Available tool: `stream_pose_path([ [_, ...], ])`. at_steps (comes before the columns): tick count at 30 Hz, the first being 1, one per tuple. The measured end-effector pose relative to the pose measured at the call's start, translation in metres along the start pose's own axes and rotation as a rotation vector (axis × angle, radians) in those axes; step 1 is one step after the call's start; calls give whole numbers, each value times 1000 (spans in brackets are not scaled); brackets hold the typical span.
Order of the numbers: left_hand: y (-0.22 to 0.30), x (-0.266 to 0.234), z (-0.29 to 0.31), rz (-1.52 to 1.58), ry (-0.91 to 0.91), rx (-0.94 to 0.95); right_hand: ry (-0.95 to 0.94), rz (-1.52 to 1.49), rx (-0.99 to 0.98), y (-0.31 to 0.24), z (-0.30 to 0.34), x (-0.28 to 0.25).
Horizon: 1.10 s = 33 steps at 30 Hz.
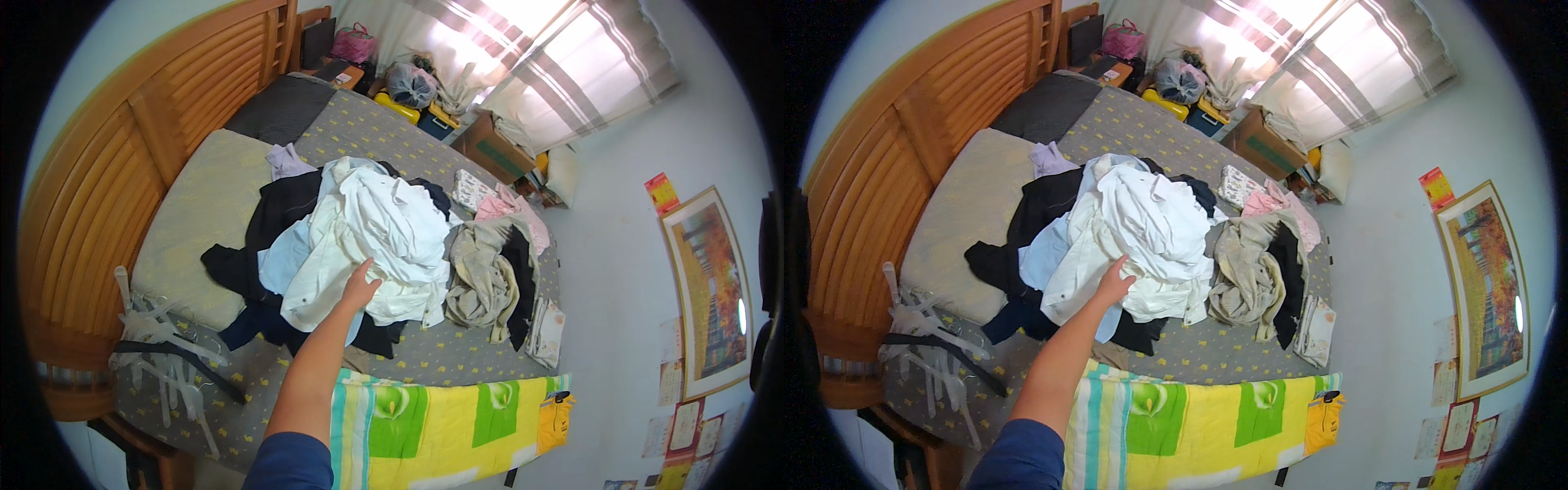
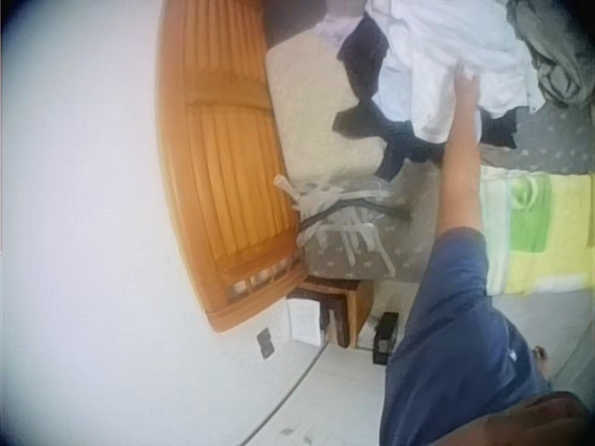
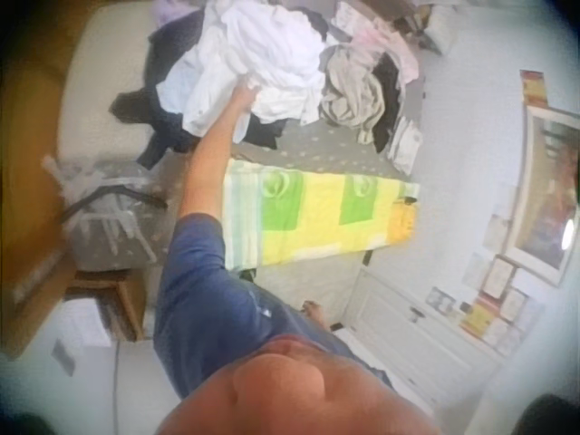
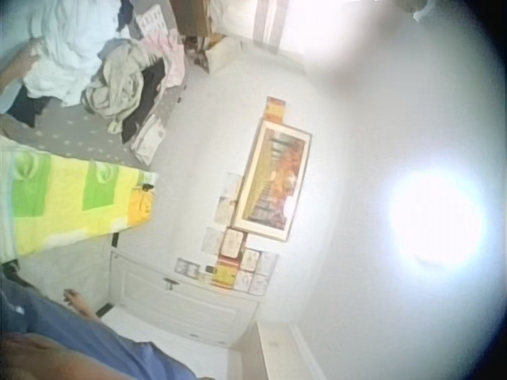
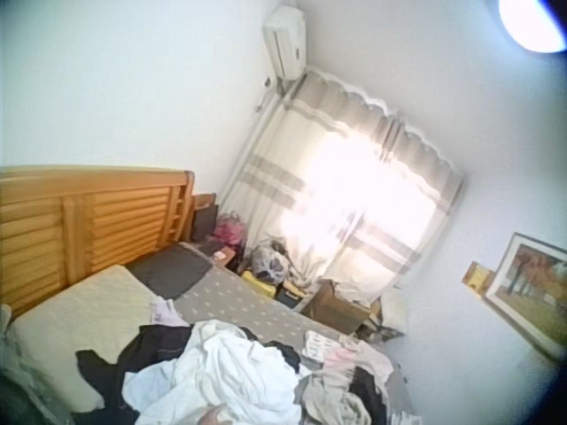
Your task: The person folds a pair of gray pants on the bed and places them in a drawer. Then the person picks up a black shirt, places it on a hanger, buttons it, and hangs it in the wardrobe. Finally, the person picks up a white shirt, places it on a hanger, buttons it, and hangs it in the wardrobe.
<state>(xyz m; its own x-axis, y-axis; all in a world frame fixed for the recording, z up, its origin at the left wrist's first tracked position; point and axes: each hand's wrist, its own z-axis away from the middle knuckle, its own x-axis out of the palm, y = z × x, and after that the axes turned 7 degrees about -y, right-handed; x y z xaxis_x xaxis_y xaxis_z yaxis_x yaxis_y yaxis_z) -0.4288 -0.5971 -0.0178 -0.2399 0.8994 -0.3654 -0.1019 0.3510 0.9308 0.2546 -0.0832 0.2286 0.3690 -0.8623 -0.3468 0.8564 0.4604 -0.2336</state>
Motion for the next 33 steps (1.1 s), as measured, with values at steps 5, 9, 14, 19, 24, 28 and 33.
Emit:
stream_pose_path([
  [5,29,17,-73,390,17,-319,-7,10,10,-27,-1,-8],
  [9,97,27,-60,1202,291,-344,17,-19,37,-15,9,-8],
  [14,175,58,107,1187,-27,-269,45,-22,41,11,17,-11],
  [19,182,54,415,1000,-1427,-237,113,482,-145,41,-7,-40],
  [24,180,54,602,484,-1498,-365,-77,-280,-85,109,-123,-129],
  [28,116,60,658,16,-1288,-213,-159,-70,-161,60,-175,-154],
  [33,147,133,610,-103,-687,-481,-236,121,-271,72,-239,-228],
])
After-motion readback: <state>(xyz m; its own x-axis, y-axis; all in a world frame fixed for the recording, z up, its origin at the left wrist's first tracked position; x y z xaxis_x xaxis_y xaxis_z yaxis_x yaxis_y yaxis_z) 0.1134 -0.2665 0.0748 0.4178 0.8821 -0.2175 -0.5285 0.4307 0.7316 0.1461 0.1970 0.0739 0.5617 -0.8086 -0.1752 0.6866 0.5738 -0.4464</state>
